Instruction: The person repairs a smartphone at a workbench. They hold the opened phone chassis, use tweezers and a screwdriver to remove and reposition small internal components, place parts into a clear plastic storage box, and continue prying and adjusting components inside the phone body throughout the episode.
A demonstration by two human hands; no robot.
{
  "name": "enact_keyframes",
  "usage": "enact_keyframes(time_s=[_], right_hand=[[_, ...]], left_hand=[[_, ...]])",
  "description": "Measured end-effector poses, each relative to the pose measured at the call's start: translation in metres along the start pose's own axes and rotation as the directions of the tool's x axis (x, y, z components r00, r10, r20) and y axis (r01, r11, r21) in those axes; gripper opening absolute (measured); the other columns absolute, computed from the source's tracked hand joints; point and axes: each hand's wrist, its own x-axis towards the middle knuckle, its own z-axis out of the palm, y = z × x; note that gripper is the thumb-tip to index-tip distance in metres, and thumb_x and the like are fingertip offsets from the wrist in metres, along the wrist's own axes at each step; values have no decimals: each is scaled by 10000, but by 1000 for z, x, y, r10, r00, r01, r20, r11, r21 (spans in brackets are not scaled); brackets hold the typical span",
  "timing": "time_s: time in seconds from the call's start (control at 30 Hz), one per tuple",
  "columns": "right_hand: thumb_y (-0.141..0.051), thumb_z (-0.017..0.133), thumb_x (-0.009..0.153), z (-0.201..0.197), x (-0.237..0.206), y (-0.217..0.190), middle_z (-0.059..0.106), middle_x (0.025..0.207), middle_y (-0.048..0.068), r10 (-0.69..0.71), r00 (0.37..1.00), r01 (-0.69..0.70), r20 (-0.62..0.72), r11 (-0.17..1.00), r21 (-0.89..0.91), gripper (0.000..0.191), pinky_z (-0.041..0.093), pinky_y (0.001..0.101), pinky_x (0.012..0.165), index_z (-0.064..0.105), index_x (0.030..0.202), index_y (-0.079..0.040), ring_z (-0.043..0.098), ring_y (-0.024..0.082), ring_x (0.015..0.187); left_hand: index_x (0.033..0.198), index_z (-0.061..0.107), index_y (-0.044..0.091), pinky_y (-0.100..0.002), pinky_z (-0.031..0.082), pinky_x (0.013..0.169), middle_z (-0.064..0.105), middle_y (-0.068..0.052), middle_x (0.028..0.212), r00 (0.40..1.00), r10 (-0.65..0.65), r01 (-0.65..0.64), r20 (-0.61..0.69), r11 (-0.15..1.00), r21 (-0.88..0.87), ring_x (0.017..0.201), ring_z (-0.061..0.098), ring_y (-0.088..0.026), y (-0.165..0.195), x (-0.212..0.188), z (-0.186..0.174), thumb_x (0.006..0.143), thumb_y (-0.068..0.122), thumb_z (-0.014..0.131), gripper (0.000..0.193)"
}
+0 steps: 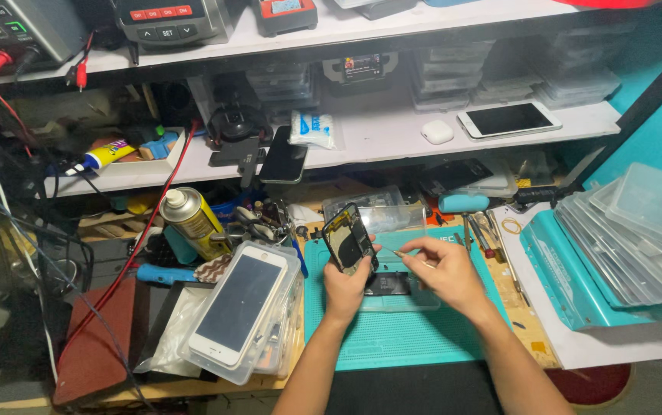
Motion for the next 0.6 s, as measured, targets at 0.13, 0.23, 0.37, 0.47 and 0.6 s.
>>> enact_keyframes(time_s=[0.13,0.23,0.37,0.47,0.6], right_hand=[[-122,700,916,-11,-5,-2,575,637,-28,13,1000,-11,-19,995,101,128,400,235,423,666,1009,-41,509,39,491],[-119,699,918,-13,-9,-2,593,639,-28,9,1000,-10,11,994,110,109,393,234,421,676,984,-36,514,37,491],[-119,705,910,-7,-11,-3,609,632,-23,22,1000,-23,20,997,75,111,378,238,415,693,975,-30,505,42,480],[-122,710,909,-3,-11,-4,616,640,-25,19,1000,-20,24,998,60,115,385,236,422,701,973,-27,507,37,491],[-122,717,905,-2,-11,-4,620,637,-21,22,1000,-23,22,999,29,124,391,237,429,707,985,-28,512,40,492]], left_hand=[[1264,613,-75,-356,597,913,716,-143,1218,997,-73,78,37,985,-157,1078,735,-247,6,4,-3,918,-72,584,347],[1264,613,-98,-395,610,904,715,-184,1204,984,-170,179,58,940,-291,1057,738,-284,13,5,-3,894,-75,563,373],[1253,602,-103,-437,617,905,710,-206,1181,959,-270,279,82,870,-406,1035,738,-308,23,7,-4,835,-93,550,422],[1255,595,-97,-443,614,923,707,-197,1180,956,-277,291,97,849,-441,1023,732,-302,28,7,-3,832,-97,556,425],[1261,596,-96,-430,610,910,712,-192,1165,951,-284,307,120,841,-446,1007,735,-295,31,7,-5,833,-92,560,430]])
